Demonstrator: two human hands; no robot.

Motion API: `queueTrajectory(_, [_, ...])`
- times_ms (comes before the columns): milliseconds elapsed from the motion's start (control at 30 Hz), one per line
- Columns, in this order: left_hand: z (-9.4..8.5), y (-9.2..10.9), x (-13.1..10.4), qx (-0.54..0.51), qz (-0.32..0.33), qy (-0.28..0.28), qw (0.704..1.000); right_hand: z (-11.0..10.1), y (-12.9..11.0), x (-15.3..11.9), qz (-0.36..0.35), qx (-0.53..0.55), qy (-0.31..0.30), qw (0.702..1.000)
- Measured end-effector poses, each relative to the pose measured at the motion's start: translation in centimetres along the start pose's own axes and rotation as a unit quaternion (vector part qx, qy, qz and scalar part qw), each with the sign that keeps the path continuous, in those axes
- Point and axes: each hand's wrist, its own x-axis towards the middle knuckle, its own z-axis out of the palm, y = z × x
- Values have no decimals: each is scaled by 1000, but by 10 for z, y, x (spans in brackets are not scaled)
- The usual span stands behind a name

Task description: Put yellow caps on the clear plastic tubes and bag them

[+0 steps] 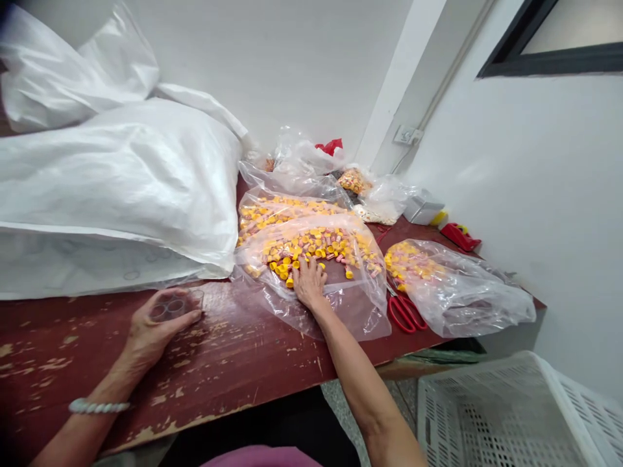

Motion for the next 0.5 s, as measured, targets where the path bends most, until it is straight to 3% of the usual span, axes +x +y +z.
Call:
queueTrajectory(133, [3, 1, -1, -5, 8, -7, 1000, 2, -10, -1, -17, 102, 17, 994])
queueTrajectory(267, [2, 2, -1, -9, 11, -10, 1000, -2, 3, 8, 8, 114, 47, 992])
queueTrajectory(400, [3, 4, -1, -3, 12, -23, 1000, -17, 13, 10, 7, 130, 84, 988])
queueTrajectory(500, [5, 6, -2, -12, 9, -38, 999, -31, -3, -4, -46, 200, 102, 973])
